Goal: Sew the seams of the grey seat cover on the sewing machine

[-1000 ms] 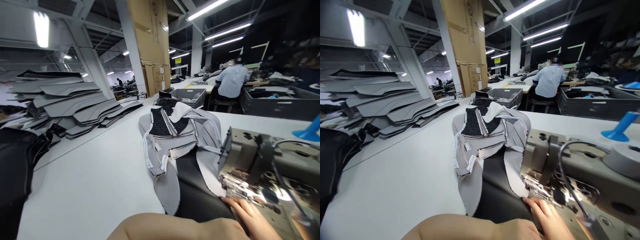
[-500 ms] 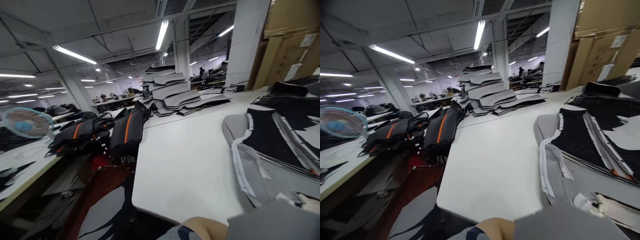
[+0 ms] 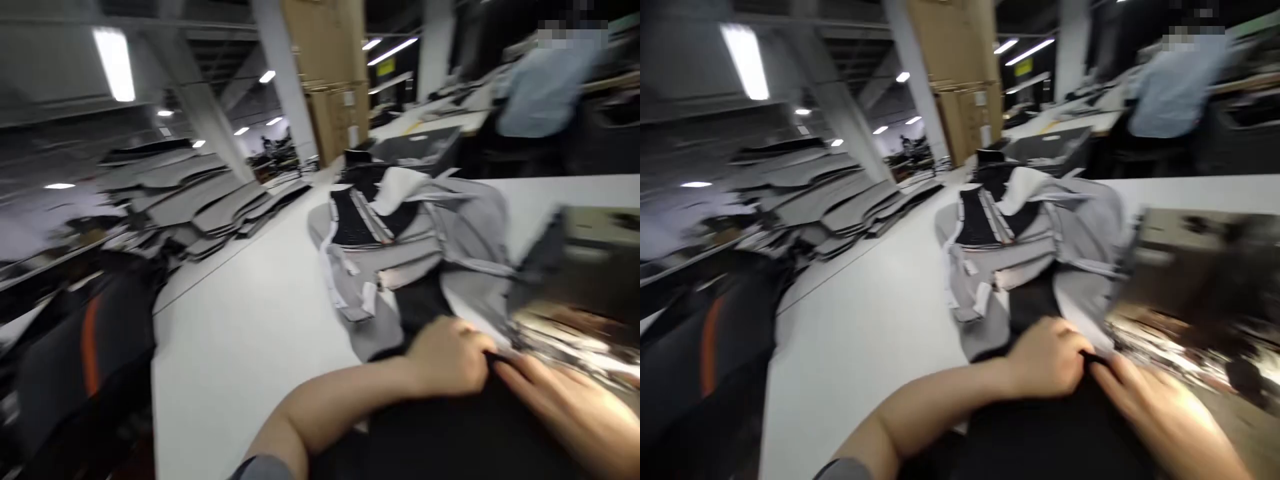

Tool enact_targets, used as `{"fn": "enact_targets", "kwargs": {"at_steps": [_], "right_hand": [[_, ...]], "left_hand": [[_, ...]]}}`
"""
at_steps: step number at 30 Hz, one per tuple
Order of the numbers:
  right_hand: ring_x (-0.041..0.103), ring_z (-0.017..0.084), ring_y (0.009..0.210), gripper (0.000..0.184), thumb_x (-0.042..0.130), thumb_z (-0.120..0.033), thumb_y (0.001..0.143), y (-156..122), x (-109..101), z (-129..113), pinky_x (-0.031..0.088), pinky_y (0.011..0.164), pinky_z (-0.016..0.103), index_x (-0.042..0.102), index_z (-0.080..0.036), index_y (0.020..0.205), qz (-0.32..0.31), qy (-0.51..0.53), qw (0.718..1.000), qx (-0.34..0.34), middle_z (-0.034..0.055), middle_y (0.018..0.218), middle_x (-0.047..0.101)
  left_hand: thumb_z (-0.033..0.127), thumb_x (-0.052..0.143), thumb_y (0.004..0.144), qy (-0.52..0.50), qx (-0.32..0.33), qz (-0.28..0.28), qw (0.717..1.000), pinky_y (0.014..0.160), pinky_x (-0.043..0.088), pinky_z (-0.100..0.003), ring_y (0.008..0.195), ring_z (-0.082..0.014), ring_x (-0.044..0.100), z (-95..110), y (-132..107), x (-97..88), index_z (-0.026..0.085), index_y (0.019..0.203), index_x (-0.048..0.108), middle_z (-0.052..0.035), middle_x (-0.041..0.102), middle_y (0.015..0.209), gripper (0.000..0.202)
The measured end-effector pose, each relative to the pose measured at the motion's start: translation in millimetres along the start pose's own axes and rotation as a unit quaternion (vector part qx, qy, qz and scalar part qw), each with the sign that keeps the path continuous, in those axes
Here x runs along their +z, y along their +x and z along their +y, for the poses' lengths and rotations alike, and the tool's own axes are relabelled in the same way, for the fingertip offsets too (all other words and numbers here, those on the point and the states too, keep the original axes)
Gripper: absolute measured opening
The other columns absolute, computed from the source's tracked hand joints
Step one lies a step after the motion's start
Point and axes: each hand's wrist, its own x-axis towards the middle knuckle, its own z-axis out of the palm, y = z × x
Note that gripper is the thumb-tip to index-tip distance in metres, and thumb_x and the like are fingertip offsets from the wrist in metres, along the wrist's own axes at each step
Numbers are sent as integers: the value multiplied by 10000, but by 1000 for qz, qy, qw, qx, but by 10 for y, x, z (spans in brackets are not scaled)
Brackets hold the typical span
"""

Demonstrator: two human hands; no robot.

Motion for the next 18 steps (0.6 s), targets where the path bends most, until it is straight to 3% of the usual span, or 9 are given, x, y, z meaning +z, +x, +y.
{"fn": "enact_targets", "kwargs": {"at_steps": [2, 3, 6, 9, 14, 18], "right_hand": [[539, 179, 563, 337, 377, -25, 795, -171, -192, -147, 445, 547, 328, 656, -210, 831, -74, -129, 989, -17, 83, 776, 616], [533, 172, 524, 347, 376, 17, 756, -193, -236, -225, 437, 510, 317, 657, -180, 808, -117, -211, 970, -28, 87, 767, 624], [561, 147, 513, 468, 394, 64, 676, -184, -251, -397, 443, 472, 284, 647, -102, 1033, -102, -323, 940, -34, 151, 1076, 647], [604, 152, 597, 550, 428, 37, 637, -219, -225, -472, 458, 494, 257, 612, -93, 1138, -73, -323, 943, -18, 177, 1223, 580], [562, 156, 511, 635, 529, -67, 605, -251, -246, -492, 403, 428, 265, 568, -99, 1238, -147, -311, 939, -11, 240, 1255, 532], [508, 139, 427, 751, 604, -119, 540, -207, -281, -505, 359, 395, 274, 533, -121, 1288, -192, -306, 932, -5, 269, 1279, 494]], "left_hand": [[186, 443, 887, 36, 11, 30, 999, 882, 449, -389, 1045, -240, 515, -51, 111, 3, 146, 1111, 576, -92, 562, 1132, 264], [203, 460, 887, 56, 20, 35, 998, 891, 441, -390, 1068, -245, 502, -101, 166, -10, 152, 1124, 569, -83, 561, 1141, 266], [278, 524, 888, 97, 65, -14, 993, 916, 426, -366, 1082, -226, 501, -230, 323, -63, 179, 1183, 546, -57, 572, 1157, 312], [362, 548, 890, 122, 74, -45, 989, 940, 413, -358, 1083, -218, 504, -245, 422, -65, 227, 1223, 552, -43, 577, 1184, 359], [328, 499, 926, 95, 78, 24, 992, 914, 414, -330, 1041, -189, 514, -246, 512, 61, 310, 1142, 629, 20, 597, 1184, 253], [199, 501, 901, 104, 121, 72, 985, 862, 422, -332, 970, -193, 541, -370, 596, 104, 236, 991, 695, -11, 658, 1020, 217]]}}
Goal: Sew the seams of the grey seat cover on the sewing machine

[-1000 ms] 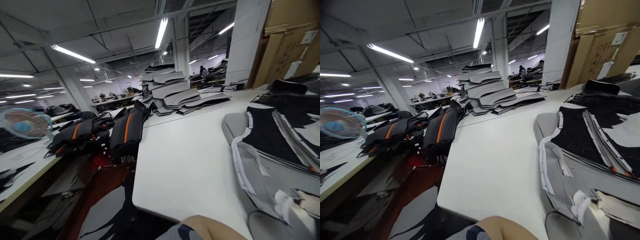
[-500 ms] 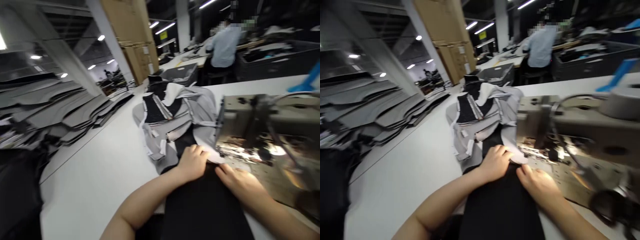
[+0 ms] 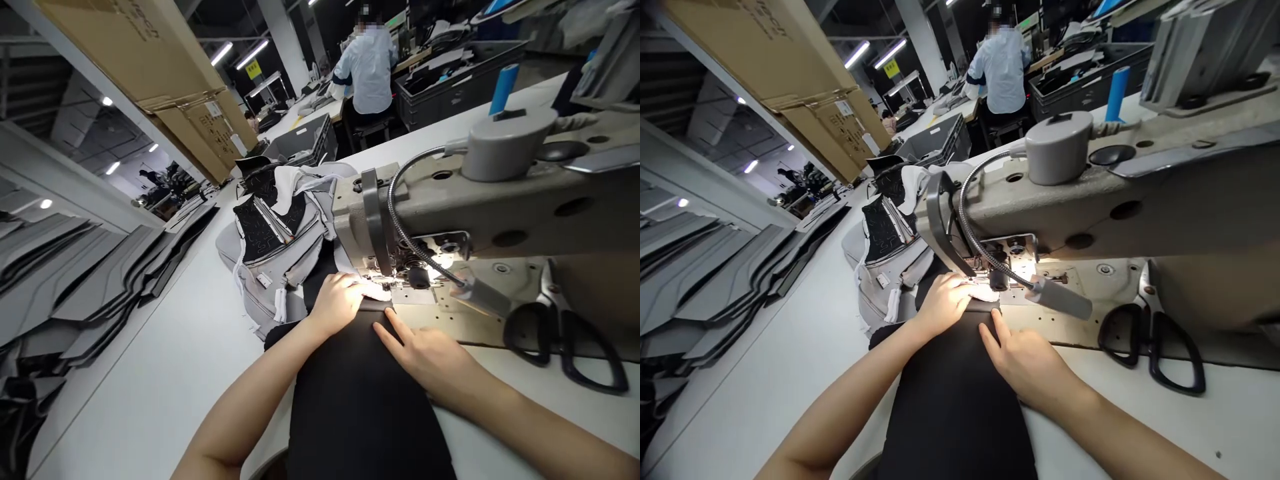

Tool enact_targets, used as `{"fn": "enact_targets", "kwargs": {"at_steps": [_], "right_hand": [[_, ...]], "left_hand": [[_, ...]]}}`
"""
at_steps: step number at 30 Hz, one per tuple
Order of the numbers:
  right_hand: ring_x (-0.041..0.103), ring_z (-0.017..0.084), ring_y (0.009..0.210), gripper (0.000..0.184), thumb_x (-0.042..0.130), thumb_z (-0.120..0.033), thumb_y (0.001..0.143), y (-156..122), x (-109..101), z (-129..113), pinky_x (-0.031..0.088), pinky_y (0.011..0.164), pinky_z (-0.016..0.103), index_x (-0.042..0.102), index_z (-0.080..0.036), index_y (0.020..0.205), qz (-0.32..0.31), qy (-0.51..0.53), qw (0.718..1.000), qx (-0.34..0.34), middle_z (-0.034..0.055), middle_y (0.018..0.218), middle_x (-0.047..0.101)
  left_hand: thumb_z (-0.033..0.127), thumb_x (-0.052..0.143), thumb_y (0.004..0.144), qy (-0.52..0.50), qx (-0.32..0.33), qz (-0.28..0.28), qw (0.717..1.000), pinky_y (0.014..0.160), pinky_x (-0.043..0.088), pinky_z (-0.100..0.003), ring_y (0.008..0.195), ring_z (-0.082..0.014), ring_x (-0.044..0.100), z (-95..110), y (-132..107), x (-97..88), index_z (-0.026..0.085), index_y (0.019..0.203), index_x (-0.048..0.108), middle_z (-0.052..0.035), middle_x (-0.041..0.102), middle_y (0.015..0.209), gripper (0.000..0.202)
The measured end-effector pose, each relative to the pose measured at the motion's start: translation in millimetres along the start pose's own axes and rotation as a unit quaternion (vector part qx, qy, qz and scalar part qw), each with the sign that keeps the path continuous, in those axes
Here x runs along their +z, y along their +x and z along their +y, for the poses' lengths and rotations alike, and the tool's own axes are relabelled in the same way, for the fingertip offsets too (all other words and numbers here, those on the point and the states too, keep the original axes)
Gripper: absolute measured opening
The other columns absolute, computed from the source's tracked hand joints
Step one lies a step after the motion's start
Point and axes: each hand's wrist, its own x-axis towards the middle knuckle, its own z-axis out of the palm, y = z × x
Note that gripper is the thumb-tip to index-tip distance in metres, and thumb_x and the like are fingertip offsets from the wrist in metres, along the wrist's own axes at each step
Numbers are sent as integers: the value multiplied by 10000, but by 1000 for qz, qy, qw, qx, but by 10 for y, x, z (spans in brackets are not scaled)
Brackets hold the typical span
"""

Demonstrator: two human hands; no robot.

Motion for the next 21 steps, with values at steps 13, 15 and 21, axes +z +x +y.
{"fn": "enact_targets", "kwargs": {"at_steps": [13, 15, 21], "right_hand": [[498, 143, 408, 551, 472, -97, 754, 234, -8, 12, 321, 407, 280, 528, -157, 1299, 10, -3, 997, 78, 271, 1259, 514], [484, 137, 397, 572, 473, -97, 755, 257, -21, -2, 307, 404, 280, 504, -177, 1321, -6, 2, 996, 90, 263, 1278, 502], [517, 151, 451, 510, 482, -58, 740, 210, 23, -65, 328, 428, 277, 578, -110, 1239, 30, 0, 996, 89, 288, 1213, 540]], "left_hand": [[134, 362, 946, 60, 234, 70, 968, 969, 410, -342, 1057, -180, 555, 36, 169, -20, 134, 1061, 651, -60, 672, 1055, 311], [124, 367, 937, 67, 234, 69, 967, 957, 425, -347, 1044, -188, 567, 50, 183, -8, 120, 1034, 654, -68, 674, 1045, 303], [131, 394, 921, 18, 194, 71, 978, 927, 452, -327, 999, -174, 589, 75, 161, 5, 144, 1010, 652, -46, 683, 978, 273]]}}
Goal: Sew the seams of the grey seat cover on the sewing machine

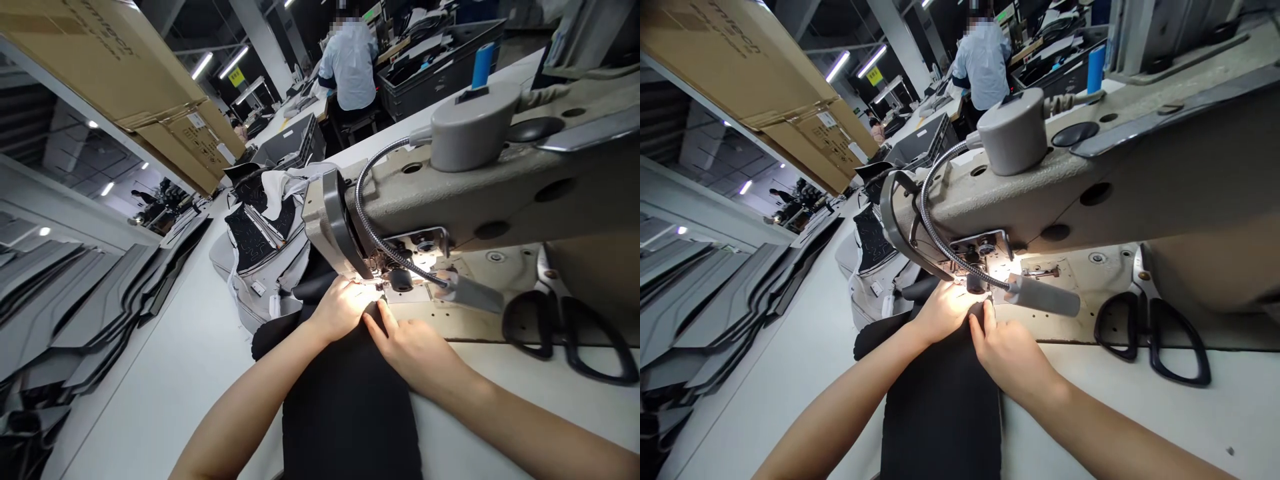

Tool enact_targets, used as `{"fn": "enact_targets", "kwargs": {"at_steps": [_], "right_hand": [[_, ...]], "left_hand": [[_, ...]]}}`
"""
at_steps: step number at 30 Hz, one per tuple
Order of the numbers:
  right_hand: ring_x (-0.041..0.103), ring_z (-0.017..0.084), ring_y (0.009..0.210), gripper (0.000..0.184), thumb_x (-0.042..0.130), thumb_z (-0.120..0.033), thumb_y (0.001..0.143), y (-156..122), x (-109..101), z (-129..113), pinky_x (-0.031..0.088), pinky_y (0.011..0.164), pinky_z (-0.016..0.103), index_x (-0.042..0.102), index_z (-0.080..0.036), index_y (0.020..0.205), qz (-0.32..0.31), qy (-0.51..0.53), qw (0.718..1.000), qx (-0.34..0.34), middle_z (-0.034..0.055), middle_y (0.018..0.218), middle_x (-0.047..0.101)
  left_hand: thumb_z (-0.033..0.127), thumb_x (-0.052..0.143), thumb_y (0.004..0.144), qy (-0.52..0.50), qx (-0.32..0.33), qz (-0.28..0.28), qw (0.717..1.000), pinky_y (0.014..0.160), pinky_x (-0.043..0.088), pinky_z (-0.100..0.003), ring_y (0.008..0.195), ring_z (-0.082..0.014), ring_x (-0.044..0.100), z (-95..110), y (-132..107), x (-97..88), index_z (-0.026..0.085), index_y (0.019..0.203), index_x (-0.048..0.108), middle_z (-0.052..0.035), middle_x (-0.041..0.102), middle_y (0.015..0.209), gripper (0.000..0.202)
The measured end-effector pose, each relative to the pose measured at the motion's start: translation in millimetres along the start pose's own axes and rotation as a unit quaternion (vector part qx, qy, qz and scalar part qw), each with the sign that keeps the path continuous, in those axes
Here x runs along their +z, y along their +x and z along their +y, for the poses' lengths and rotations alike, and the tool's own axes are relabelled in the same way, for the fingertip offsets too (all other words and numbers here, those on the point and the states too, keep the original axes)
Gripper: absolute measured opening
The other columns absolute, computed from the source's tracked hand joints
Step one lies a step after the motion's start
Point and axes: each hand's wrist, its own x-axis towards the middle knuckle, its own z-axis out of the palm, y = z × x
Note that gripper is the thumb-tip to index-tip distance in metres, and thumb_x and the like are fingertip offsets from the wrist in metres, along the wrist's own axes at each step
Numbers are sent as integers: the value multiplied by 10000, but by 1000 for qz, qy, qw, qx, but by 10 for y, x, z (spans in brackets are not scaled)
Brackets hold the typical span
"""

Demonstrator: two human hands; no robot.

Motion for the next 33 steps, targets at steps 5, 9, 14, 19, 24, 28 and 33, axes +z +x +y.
{"fn": "enact_targets", "kwargs": {"at_steps": [5, 9, 14, 19, 24, 28, 33], "right_hand": [[502, 148, 417, 477, 472, -67, 733, 3, 13, 0, 310, 405, 282, 602, -89, 1192, 1, -2, 1000, -3, 292, 1224, 531], [491, 149, 422, 460, 445, -69, 741, 19, -11, -31, 314, 413, 286, 617, -98, 1166, 21, -8, 1000, 18, 279, 1221, 541], [516, 176, 498, 394, 442, -50, 729, 1, -42, -94, 361, 457, 287, 676, -78, 1044, 91, -31, 994, 57, 221, 1045, 650], [550, 181, 535, 414, 456, -41, 710, -6, -10, -62, 415, 485, 287, 666, -64, 1066, 78, -16, 996, 41, 229, 1055, 641], [609, 194, 627, 603, 453, -14, 564, -161, 97, 134, 487, 527, 294, 639, -118, 1127, 118, 59, 991, -25, 190, 1144, 618], [622, 189, 738, 475, 415, -8, 672, -206, 99, 290, 524, 634, 278, 675, -183, 1030, 190, 152, 966, -83, 70, 913, 687], [555, 233, 1102, 530, 393, -99, 806, 175, 183, 11, 513, 851, 311, 501, -202, 1314, 235, 174, 947, -134, 104, 1322, 508]], "left_hand": [[71, 423, 855, -1, -3, -22, 1000, 928, 450, -328, 1013, -194, 575, 50, 15, 39, 118, 978, 642, -69, 664, 1001, 255], [68, 424, 847, 36, -7, -62, 997, 893, 467, -354, 954, -211, 579, 104, 59, 62, 123, 921, 634, -79, 650, 943, 229], [116, 391, 897, 95, -8, -69, 993, 742, 502, -362, 770, -215, 581, 134, 102, 126, 111, 827, 619, -92, 614, 798, 239], [114, 372, 907, 102, 2, -73, 992, 787, 496, -352, 788, -207, 585, 140, 113, 186, 114, 808, 627, -87, 614, 788, 273], [175, 395, 929, 49, 13, -98, 994, 875, 471, -341, 957, -203, 576, 47, 24, -23, 141, 938, 639, -88, 636, 975, 246], [149, 414, 882, 10, -230, -102, 968, 1004, 388, -380, 1173, -217, 474, -295, -334, -380, 183, 1192, 547, -100, 532, 1231, 339], [398, 722, 649, -17, -513, -194, 836, 987, 379, -507, 1265, -390, 368, -725, -909, -489, 114, 1405, 299, -217, 361, 1392, 911]]}}
